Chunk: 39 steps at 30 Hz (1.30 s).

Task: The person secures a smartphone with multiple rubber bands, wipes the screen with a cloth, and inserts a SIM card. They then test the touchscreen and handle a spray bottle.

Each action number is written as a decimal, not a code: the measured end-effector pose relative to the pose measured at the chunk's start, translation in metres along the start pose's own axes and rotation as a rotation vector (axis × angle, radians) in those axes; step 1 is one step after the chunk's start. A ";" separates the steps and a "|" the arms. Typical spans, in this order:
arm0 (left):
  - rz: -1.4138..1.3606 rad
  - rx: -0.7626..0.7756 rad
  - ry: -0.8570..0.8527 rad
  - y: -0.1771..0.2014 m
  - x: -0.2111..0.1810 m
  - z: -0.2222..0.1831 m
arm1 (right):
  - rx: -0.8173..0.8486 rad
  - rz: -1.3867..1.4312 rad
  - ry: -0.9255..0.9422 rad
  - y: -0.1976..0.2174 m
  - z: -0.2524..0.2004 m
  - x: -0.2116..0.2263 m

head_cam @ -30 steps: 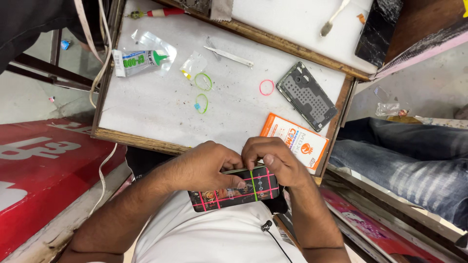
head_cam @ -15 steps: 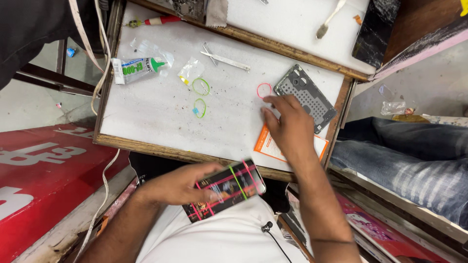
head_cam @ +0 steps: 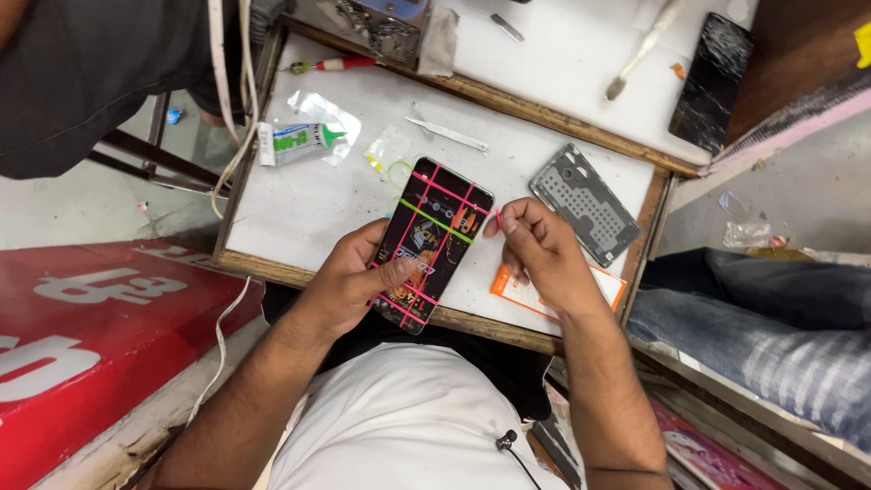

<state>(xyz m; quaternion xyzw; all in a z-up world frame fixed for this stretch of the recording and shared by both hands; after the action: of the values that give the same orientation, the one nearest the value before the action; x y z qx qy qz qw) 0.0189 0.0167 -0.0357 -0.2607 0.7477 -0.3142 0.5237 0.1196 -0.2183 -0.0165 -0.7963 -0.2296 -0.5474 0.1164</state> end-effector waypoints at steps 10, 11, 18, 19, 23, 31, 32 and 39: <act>-0.062 0.258 0.106 -0.027 0.024 0.024 | -0.050 0.445 0.089 -0.029 -0.036 -0.031; -0.058 0.270 0.117 -0.029 0.021 0.023 | -0.095 0.435 0.130 -0.027 -0.040 -0.037; 0.469 0.503 0.361 -0.038 -0.002 0.010 | 0.129 0.571 0.009 0.031 -0.047 -0.042; 0.624 0.460 0.358 -0.037 0.000 0.010 | 0.254 0.872 0.218 0.039 -0.060 -0.018; 0.500 0.140 0.224 -0.032 0.001 0.019 | 0.203 -0.408 0.564 0.032 -0.110 0.020; 0.601 0.207 -0.415 -0.054 -0.026 0.002 | -0.038 1.289 0.316 0.051 -0.078 -0.036; 0.844 0.265 -0.552 -0.062 -0.025 -0.002 | 0.048 1.138 0.269 0.041 -0.072 -0.027; 1.677 0.097 -0.671 -0.086 -0.012 -0.002 | -0.024 -0.572 0.457 -0.005 -0.098 0.047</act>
<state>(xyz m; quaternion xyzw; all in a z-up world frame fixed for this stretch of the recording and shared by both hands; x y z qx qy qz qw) 0.0255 -0.0318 0.0360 0.3141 0.4862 0.2320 0.7817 0.0512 -0.2457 0.0629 -0.5584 -0.4046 -0.7242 -0.0027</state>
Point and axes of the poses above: each hand's wrist, its own z-axis towards the middle knuckle, its own y-axis out of the back of the hand, x = y × z, the point moved 3 cm from there along z, towards the middle knuckle, and after that the axes turned 5 degrees about -z, right-handed, at the moved point
